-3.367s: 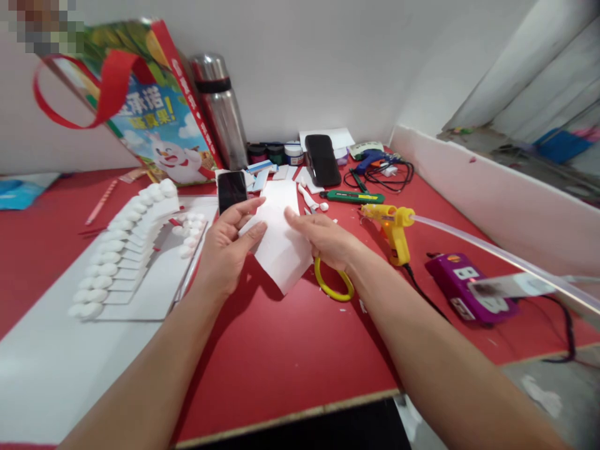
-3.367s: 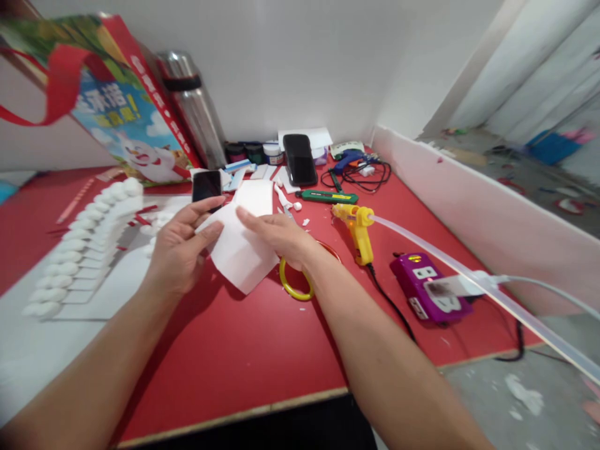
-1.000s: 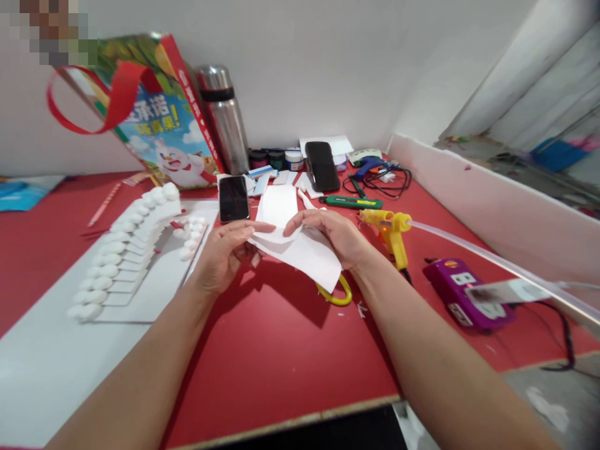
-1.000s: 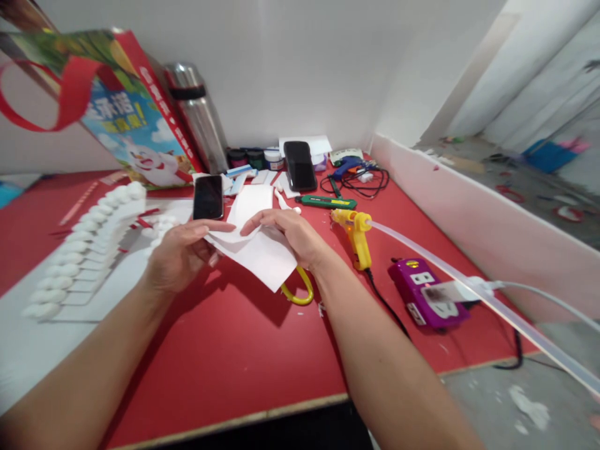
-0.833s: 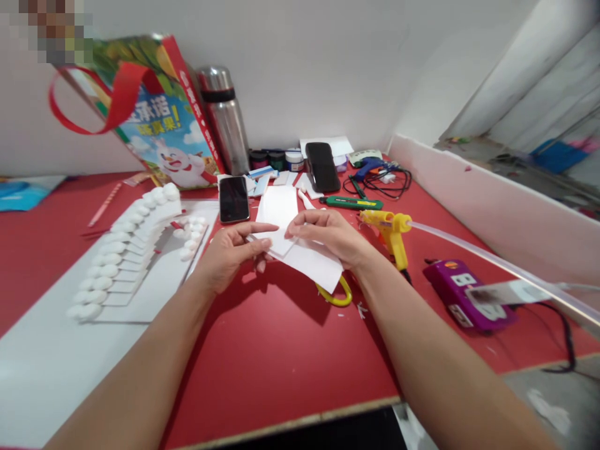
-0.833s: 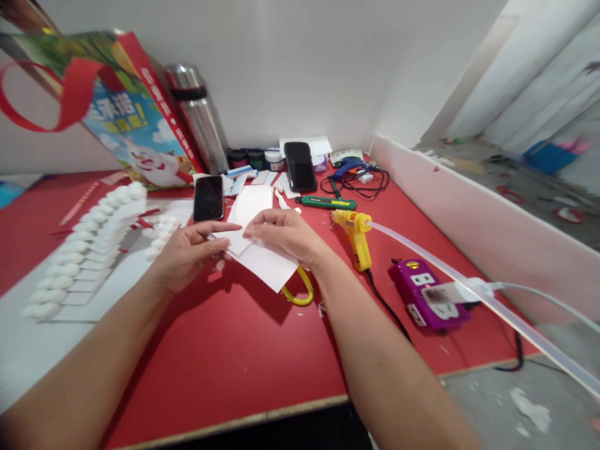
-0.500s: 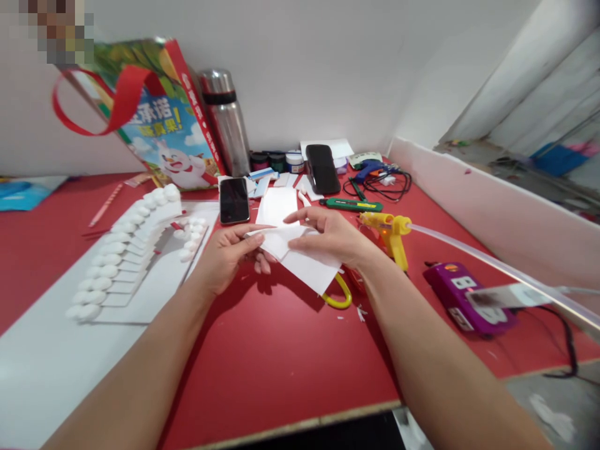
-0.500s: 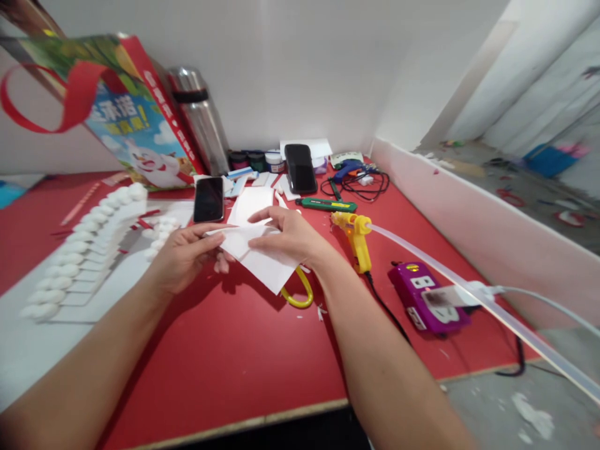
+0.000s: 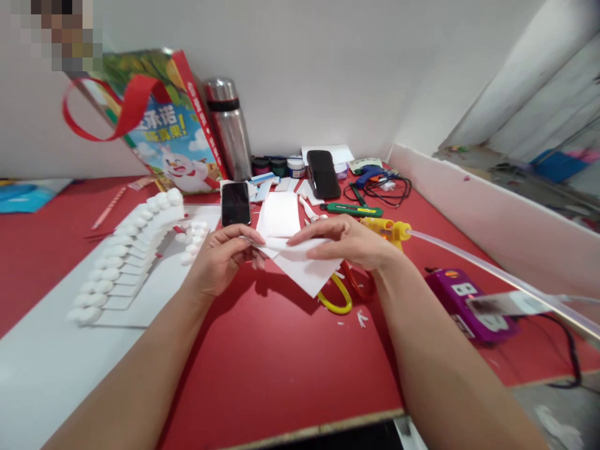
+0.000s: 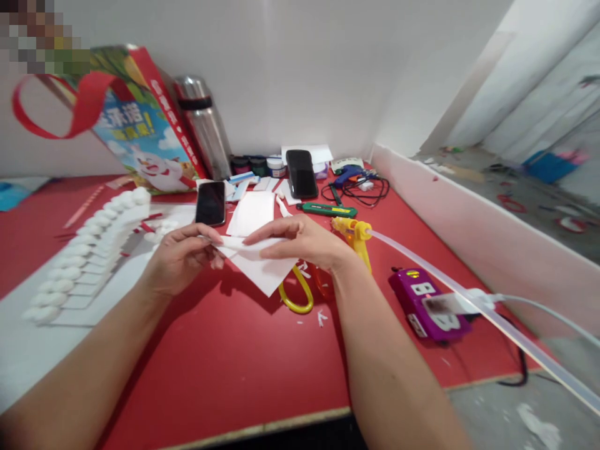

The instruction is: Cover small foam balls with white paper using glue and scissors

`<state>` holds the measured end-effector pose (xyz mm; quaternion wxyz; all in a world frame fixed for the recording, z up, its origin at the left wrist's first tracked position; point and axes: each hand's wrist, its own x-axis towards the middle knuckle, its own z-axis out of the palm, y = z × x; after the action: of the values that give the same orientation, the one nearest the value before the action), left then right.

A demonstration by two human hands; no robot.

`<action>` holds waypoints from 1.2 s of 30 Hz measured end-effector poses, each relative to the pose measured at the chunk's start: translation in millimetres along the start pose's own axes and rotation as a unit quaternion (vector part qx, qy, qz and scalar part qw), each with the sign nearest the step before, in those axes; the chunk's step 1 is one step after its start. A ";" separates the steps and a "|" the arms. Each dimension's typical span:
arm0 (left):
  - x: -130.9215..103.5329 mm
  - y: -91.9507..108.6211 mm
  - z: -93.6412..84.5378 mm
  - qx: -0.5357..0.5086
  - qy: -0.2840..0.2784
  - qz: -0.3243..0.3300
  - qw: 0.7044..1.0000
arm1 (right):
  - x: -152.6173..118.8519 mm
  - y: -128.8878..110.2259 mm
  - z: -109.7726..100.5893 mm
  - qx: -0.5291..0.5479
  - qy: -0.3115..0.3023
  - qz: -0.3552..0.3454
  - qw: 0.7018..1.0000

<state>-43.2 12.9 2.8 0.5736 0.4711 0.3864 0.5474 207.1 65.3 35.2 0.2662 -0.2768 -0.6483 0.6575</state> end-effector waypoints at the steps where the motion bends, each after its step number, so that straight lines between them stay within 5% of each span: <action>1: -0.5 0.0 -0.5 0.008 -0.003 0.002 1.000 | -1.3 -0.3 -2.5 0.028 -0.029 0.001 0.999; 6: -5.4 -1.3 0.4 0.060 -0.076 -0.024 0.995 | 7.8 7.5 10.5 0.191 0.018 0.044 0.980; 8: -7.2 -1.6 2.4 0.087 -0.091 -0.020 0.992 | 12.8 11.7 24.5 0.184 0.028 0.102 0.977; 11: -8.6 -0.3 6.1 0.134 -0.082 -0.002 0.988 | 15.8 15.5 43.2 0.198 -0.036 0.162 0.966; 20: -5.7 1.0 8.3 0.184 -0.071 0.019 0.980 | 18.1 15.5 45.5 0.110 -0.074 0.139 0.981; 26: -4.6 -0.8 9.1 0.171 -0.039 0.002 0.985 | 16.4 12.0 41.9 0.089 -0.058 0.147 0.983; 31: -0.8 0.0 9.9 0.131 0.049 -0.028 0.990 | 8.8 2.8 35.7 0.099 -0.054 0.126 0.986; 36: 0.6 -1.0 6.6 0.102 0.064 -0.056 0.991 | 12.9 10.6 25.8 -0.047 0.120 0.056 0.990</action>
<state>-36.6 12.7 3.6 0.5267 0.4682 0.5022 0.5012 179.7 56.1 24.5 0.2921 -0.4019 -0.6250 0.6022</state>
